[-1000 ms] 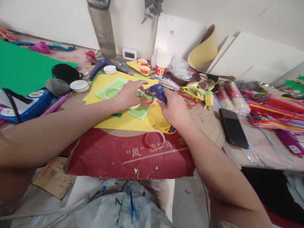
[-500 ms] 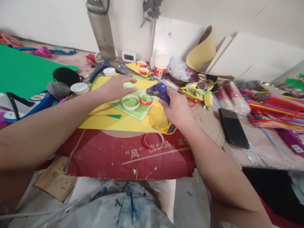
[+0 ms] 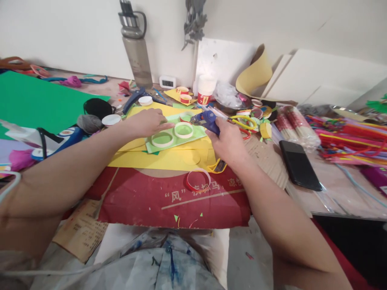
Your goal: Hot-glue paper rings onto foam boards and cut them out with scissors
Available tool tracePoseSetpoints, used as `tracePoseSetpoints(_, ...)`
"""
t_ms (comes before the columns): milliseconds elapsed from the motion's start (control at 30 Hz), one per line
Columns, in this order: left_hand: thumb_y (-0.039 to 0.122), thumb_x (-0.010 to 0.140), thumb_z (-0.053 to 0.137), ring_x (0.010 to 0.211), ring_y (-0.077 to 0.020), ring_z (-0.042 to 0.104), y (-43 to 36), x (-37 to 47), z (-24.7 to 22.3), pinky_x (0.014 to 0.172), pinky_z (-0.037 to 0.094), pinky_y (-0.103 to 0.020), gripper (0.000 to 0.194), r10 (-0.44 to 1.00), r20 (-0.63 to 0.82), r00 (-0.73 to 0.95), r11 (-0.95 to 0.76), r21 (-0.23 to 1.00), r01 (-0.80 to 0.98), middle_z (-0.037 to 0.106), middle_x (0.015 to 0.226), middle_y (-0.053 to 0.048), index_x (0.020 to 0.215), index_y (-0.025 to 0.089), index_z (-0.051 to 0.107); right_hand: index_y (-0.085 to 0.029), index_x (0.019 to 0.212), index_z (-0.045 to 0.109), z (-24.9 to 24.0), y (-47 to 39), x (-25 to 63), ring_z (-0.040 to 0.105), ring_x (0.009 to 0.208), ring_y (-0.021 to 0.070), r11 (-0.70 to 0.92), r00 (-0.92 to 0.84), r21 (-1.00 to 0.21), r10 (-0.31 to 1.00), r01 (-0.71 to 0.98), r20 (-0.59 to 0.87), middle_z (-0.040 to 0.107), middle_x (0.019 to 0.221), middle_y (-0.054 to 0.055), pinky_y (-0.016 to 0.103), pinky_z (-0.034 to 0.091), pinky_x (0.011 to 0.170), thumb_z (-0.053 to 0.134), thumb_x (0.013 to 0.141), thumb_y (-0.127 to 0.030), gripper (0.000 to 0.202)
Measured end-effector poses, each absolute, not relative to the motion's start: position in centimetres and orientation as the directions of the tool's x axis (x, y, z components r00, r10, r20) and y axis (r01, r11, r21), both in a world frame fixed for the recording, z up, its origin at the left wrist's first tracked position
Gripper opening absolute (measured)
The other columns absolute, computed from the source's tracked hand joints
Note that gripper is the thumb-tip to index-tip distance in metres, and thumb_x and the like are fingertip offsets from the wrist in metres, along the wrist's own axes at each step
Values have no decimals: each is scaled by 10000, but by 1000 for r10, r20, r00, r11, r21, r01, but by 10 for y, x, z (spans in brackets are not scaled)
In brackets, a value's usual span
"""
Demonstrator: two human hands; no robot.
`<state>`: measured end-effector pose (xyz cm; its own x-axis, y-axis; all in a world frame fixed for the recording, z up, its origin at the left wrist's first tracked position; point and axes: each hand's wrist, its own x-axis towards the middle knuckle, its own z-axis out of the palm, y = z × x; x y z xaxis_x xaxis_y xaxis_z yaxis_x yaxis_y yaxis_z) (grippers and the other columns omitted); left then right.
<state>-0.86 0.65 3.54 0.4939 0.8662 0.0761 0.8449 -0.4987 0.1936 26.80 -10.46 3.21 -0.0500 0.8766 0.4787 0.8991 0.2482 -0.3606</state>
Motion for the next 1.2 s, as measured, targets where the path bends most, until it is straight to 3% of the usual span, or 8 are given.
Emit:
tracePoseSetpoints(100,683,1024,435,1129,-359,688,1,-6,39,1058,487,-467,653,885,23,465,-464,126,877,726,1182,-187,1029,169,837,-232,1062,714,34,-105,268,703,887,351,230,-33,-360,878,904,478,779,939,135,441,519,767,615,904,-368,230)
tracePoseSetpoints(300,560,1013,530,1242,-324,661,-4,-3,33,1121,491,-442,496,849,168,502,-529,250,811,722,1350,-148,1255,201,774,-221,1070,696,33,-105,268,708,932,352,232,-24,-362,869,903,495,775,1002,151,455,528,817,607,927,-351,212)
tracePoseSetpoints(633,637,997,454,1216,-310,689,5,-8,38,1072,495,-395,588,726,54,686,-681,201,704,769,1291,-117,1202,207,799,-209,1191,713,21,-97,273,720,954,360,281,-9,-383,817,880,577,782,1028,150,482,561,853,639,958,-357,286)
tracePoseSetpoints(800,608,978,514,1107,-295,722,4,-10,45,993,513,-392,506,746,59,663,-652,267,710,812,1164,-93,1056,212,819,-175,1241,711,22,-97,272,726,1008,369,280,-15,-397,832,874,555,784,1094,172,499,562,892,626,945,-319,340)
tracePoseSetpoints(900,557,946,619,1195,-296,700,7,-3,42,1054,505,-396,460,779,141,612,-618,339,709,789,1271,-111,1179,204,800,-181,1206,715,23,-96,272,723,996,372,275,-26,-391,845,878,535,782,1074,172,498,560,880,631,933,-330,322)
tracePoseSetpoints(1033,553,885,713,1357,-323,622,21,10,34,1167,457,-434,638,732,139,667,-662,376,648,693,1486,-128,1428,217,705,-202,1227,708,22,-95,271,725,970,360,284,-33,-417,857,863,515,794,1076,160,475,558,849,619,932,-345,340)
tracePoseSetpoints(1200,636,889,658,1319,-306,626,32,15,26,1140,467,-404,695,693,93,715,-688,379,619,701,1432,-127,1449,227,701,-207,1230,713,24,-97,271,726,951,355,287,-41,-441,872,850,488,801,1070,152,457,549,828,617,921,-356,356)
